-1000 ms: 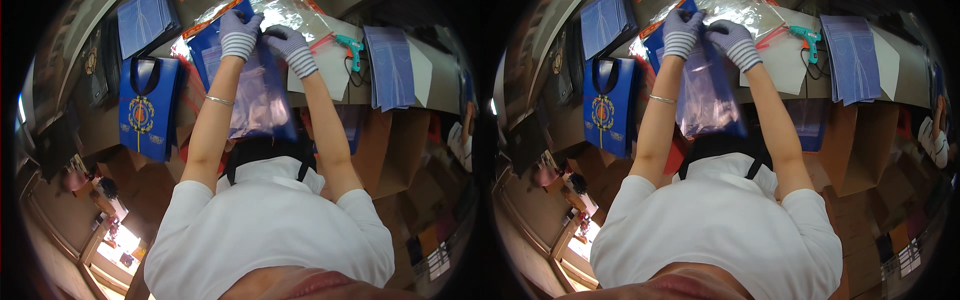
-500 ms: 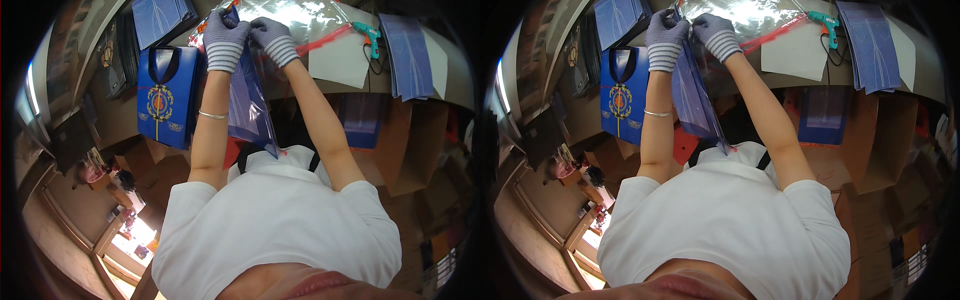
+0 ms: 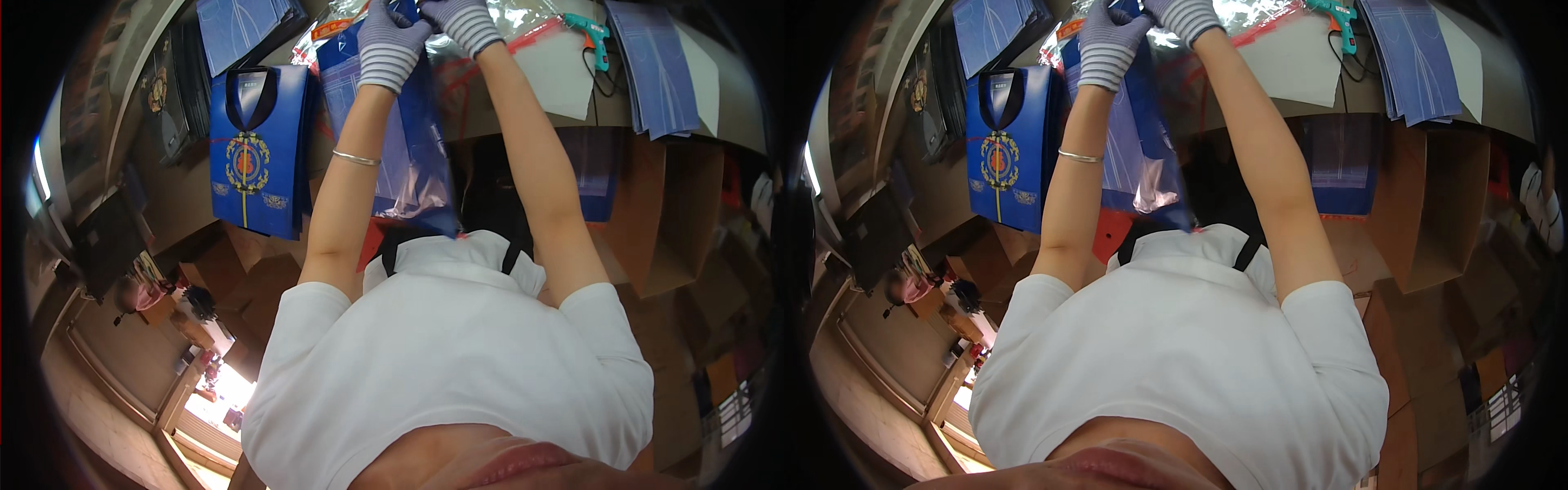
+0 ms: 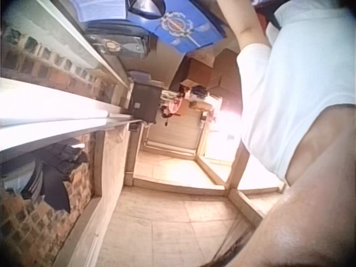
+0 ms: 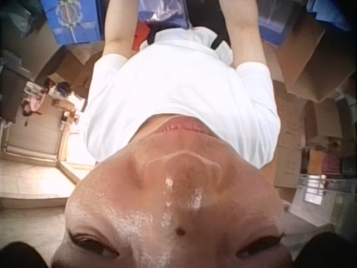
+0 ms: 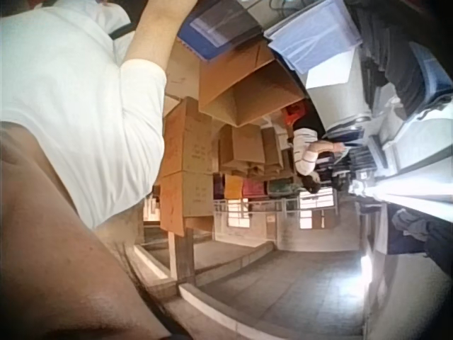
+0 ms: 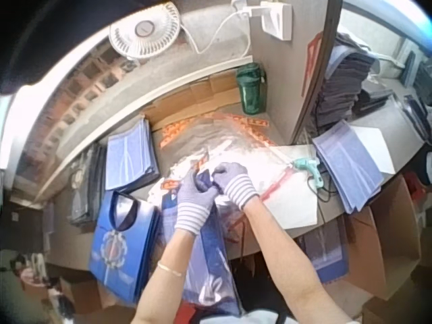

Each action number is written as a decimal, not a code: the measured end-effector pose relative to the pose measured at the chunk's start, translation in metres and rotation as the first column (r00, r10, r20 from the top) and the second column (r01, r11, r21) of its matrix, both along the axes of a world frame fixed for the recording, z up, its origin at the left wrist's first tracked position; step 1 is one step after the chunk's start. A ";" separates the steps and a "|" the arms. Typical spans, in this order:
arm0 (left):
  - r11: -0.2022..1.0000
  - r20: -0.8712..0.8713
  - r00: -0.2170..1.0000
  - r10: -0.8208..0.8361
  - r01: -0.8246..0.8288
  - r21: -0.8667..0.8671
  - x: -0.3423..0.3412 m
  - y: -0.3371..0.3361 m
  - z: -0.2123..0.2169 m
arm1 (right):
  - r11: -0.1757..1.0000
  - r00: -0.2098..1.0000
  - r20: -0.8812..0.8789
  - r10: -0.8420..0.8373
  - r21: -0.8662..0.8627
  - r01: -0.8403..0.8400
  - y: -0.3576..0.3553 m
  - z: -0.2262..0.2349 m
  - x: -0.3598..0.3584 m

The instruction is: Packaging shirts and gift bags into plastic sleeves and then into a cardboard box.

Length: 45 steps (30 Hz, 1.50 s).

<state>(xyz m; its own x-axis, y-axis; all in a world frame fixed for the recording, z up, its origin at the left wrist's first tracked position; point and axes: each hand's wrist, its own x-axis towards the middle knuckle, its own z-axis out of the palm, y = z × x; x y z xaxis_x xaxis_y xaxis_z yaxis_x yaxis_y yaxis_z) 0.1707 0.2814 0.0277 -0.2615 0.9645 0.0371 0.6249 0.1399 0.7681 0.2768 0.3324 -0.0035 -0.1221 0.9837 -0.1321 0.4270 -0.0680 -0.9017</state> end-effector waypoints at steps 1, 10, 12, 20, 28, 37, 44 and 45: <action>1.000 -0.031 0.999 0.008 -0.008 0.004 0.002 0.006 -0.005 | 0.996 0.995 -0.098 -0.005 -0.087 -0.003 0.001 0.014 0.008; 0.983 -0.068 0.981 -0.182 0.183 0.013 0.043 0.056 -0.066 | 0.992 0.958 0.287 -0.022 0.124 -0.015 0.084 -0.065 0.059; 0.984 0.117 0.981 -0.153 0.163 -0.077 0.017 0.045 -0.077 | 0.994 0.961 0.264 0.081 0.052 -0.098 0.084 -0.070 0.049; 0.988 0.642 0.752 -0.150 0.089 0.126 -0.073 -0.040 -0.092 | 0.896 0.972 0.087 0.218 0.377 -0.235 -0.011 -0.075 0.115; 0.555 0.546 0.678 0.492 0.239 -0.796 -0.178 -0.259 -0.124 | 0.865 0.906 -0.363 -0.218 -0.502 0.007 -0.246 -0.087 0.142; 0.854 0.828 0.337 0.448 0.111 -0.508 -0.174 -0.289 -0.197 | 0.901 0.900 0.131 0.416 -0.194 -0.388 -0.295 -0.073 0.009; 0.895 0.773 0.556 0.305 0.109 -0.432 -0.172 -0.288 -0.179 | 0.782 0.703 0.521 0.484 0.104 -0.615 -0.279 -0.087 -0.117; 0.898 0.773 0.556 0.305 0.101 -0.428 -0.171 -0.290 -0.176 | 0.777 0.701 0.522 0.486 0.109 -0.620 -0.279 -0.086 -0.124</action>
